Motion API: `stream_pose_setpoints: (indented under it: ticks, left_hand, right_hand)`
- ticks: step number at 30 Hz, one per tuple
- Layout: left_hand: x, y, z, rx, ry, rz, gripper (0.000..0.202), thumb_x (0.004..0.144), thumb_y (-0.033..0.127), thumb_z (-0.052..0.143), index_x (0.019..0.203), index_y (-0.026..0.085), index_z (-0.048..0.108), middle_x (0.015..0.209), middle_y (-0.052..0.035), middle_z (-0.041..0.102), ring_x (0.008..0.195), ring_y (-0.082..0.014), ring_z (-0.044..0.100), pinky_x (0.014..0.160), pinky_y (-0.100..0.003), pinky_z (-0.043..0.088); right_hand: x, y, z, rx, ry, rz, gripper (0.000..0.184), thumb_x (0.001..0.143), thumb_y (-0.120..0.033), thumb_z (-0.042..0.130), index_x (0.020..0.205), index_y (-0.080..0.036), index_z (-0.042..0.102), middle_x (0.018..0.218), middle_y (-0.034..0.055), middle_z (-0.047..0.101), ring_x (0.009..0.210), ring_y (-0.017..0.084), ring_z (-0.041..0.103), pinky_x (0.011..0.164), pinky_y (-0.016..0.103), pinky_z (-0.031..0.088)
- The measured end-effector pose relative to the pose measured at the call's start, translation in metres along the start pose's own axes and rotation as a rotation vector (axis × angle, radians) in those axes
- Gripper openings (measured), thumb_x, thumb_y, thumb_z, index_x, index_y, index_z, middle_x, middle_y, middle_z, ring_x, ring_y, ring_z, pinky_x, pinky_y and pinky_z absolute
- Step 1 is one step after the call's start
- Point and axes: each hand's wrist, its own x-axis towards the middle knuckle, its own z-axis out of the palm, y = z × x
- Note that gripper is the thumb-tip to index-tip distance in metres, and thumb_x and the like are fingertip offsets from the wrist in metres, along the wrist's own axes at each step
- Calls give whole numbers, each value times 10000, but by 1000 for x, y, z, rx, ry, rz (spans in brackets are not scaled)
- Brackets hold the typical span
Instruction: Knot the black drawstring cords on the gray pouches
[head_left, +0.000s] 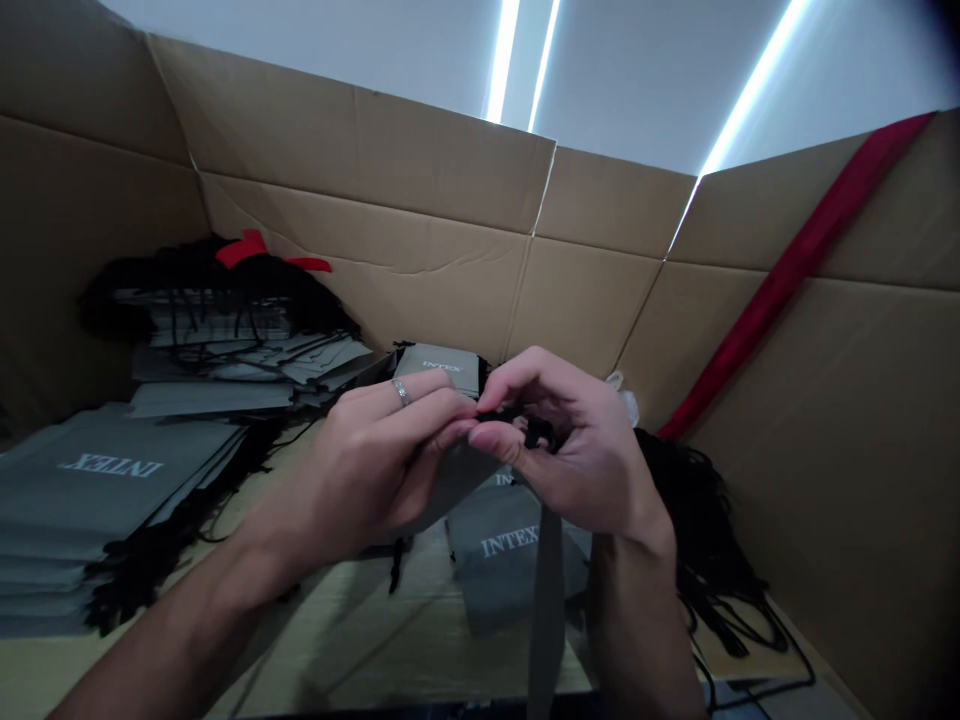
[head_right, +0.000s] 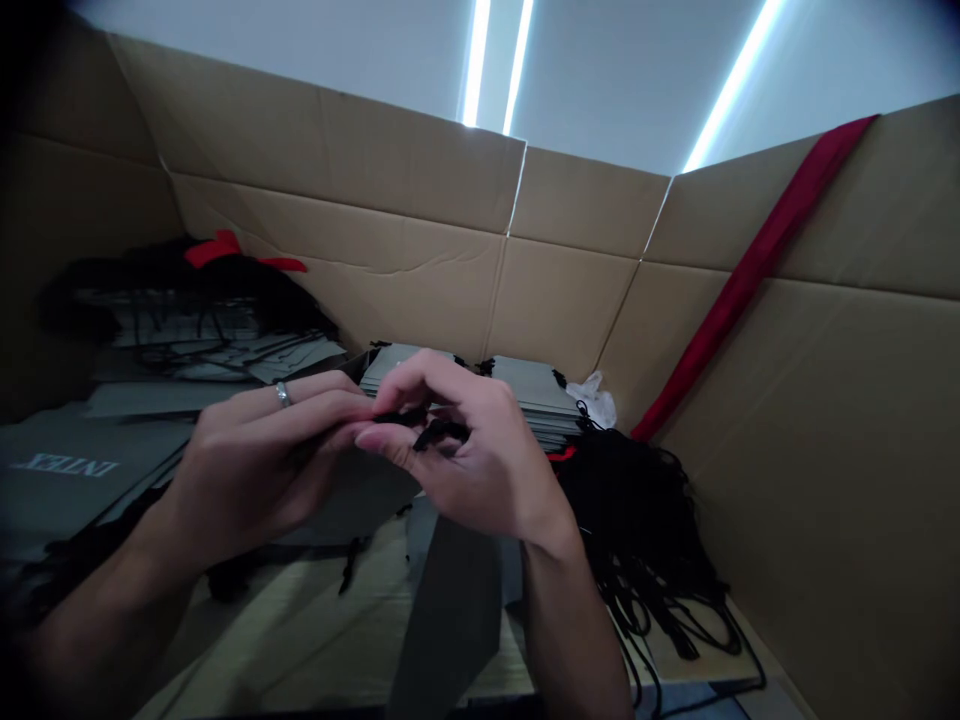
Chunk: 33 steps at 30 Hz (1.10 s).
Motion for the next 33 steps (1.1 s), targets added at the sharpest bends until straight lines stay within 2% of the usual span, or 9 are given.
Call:
stream_pose_setpoints:
  ticks: [4,9,14,21,23,25,28,30,33]
  left_hand:
    - [2,-1,1,-2,-14,0,122,1095,77,590,1059,149,682,925,-27,683,771,-128,628,689,-254,464]
    - [6,-2,0,-80,-29,10,151,1066,45,593,967,133,664,838,-6,588,703,-116,536,634,-254,429]
    - [7,1,-3,-209,-21,10,200,1051,21,588,926,163,654,789,8,546,682,-118,471,607,-279,373]
    - [5,-3,-10,-437,-45,15,200,1037,41,642,954,219,676,745,12,640,665,-144,567,617,-281,439]
    - [8,-4,-15,-397,-93,-15,204,1058,82,632,901,211,646,721,21,602,635,-136,537,602,-272,431]
    - [12,-6,-19,-325,-121,-54,260,1085,117,600,839,201,595,704,35,541,605,-114,480,582,-255,405]
    - [15,-9,-23,-246,-76,-97,265,1093,110,581,842,195,594,713,53,534,594,-90,463,576,-221,393]
    - [16,-11,-24,-212,-45,-105,237,1084,91,591,874,194,627,731,60,564,590,-84,465,574,-212,388]
    - [13,-12,-22,-186,-28,-109,198,1086,86,594,938,195,667,753,64,580,599,-81,465,583,-211,383]
  right_hand:
    - [0,-2,2,-60,24,17,167,940,-219,908,997,-231,752,881,-32,712,657,97,560,574,220,459]
    - [2,-2,4,-100,40,53,102,1004,-305,841,973,-219,795,870,0,740,696,125,604,606,244,482]
    - [7,2,1,144,37,33,207,859,-266,988,900,-196,797,845,-8,735,732,119,628,647,216,498]
    - [11,15,4,386,22,66,347,793,-417,1038,804,-182,783,756,4,719,662,131,611,641,258,511]
    - [11,15,3,356,19,78,342,792,-427,1040,831,-191,795,786,10,735,692,141,641,647,257,524]
    - [11,13,-1,294,18,79,322,803,-394,1038,980,-219,835,875,13,765,766,151,688,686,252,552]
    - [8,7,-6,207,60,78,419,805,-334,1041,1155,-247,826,946,15,783,850,164,731,770,258,591]
    - [6,2,-9,160,105,92,400,793,-334,1049,1102,-224,821,915,21,784,844,171,735,777,265,598]
    - [4,-3,-9,128,142,122,395,779,-364,1056,1061,-214,824,908,30,785,796,168,714,680,254,565]
